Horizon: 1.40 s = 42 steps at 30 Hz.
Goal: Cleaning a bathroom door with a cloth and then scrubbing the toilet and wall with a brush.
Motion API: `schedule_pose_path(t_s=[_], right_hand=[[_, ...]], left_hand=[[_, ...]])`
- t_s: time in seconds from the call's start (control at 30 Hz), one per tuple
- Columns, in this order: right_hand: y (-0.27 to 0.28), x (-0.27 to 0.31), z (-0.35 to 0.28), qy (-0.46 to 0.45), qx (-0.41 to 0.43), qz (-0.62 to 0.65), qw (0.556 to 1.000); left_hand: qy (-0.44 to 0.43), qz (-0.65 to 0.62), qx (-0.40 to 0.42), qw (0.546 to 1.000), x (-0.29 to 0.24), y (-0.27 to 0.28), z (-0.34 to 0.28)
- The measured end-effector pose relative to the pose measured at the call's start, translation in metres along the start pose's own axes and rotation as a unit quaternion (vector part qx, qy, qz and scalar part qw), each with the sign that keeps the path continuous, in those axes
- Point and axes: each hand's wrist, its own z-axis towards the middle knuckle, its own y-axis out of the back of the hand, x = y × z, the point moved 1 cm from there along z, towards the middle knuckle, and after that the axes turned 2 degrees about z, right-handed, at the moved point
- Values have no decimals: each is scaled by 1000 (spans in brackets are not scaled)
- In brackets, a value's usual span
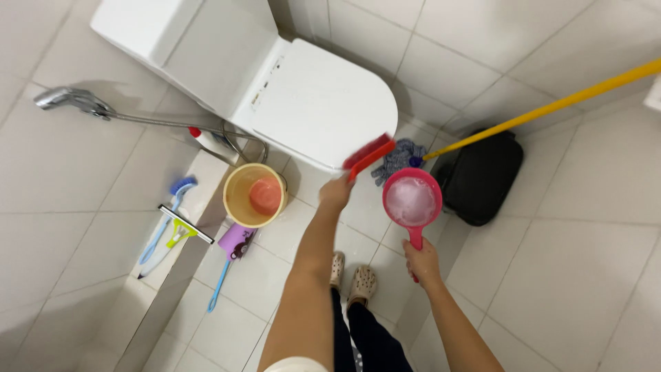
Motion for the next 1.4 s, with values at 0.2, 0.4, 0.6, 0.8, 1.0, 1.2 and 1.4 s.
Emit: schedule_pose_path(t_s=[0.2, 0.4, 0.6, 0.8, 1.0, 1.2, 1.4], right_hand=[[-19, 16, -31, -1, 40, -21, 999], [-58, 42, -54, 29, 95, -2, 995], [-96, 77, -97, 28, 179, -38, 983], [-147, 106, -133, 53, 203, -133, 969], [-195, 124, -170, 85, 241, -237, 937], [-244, 134, -200, 64, 292, -273, 914], [-287, 145, -192, 78, 330, -264, 903]], left_hand=[[66, -2, -7, 998, 85, 22, -103], [114, -134, -152, 973, 88, 121, -213], [60, -224, -176, 957, 86, 235, -308], [-28, -71, -169, 983, 87, 349, -372], [-52, 89, -65, 992, 99, 364, -357], [-9, 117, -39, 992, 157, 349, -321], [41, 47, -27, 998, 211, 393, -369]])
